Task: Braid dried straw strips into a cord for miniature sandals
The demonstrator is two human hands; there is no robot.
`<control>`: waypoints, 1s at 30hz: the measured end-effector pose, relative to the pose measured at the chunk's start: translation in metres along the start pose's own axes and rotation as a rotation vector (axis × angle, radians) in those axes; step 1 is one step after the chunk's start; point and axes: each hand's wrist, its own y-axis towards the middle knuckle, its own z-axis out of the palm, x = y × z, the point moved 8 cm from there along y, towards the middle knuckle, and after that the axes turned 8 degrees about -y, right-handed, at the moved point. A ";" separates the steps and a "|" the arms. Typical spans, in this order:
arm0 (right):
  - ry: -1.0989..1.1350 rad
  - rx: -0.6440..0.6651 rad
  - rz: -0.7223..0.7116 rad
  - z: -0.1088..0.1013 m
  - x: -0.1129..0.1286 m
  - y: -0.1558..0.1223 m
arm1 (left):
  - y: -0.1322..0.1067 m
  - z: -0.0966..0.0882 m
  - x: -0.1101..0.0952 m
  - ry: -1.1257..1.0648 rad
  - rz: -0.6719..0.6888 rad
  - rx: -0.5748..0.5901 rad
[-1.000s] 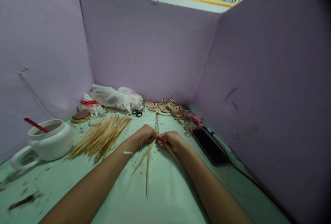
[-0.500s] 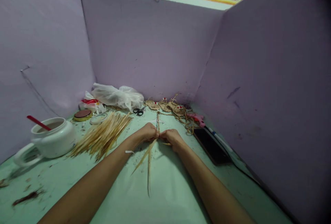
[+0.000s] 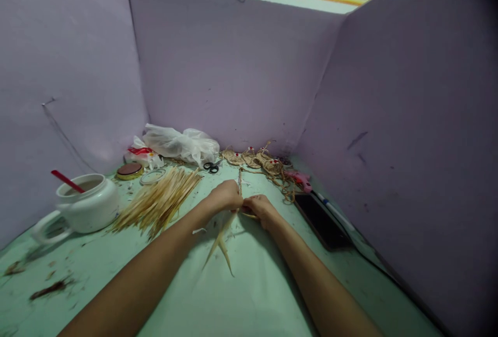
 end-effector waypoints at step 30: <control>-0.062 0.154 -0.142 -0.004 0.011 0.006 | 0.015 0.033 0.031 -0.575 -0.264 0.256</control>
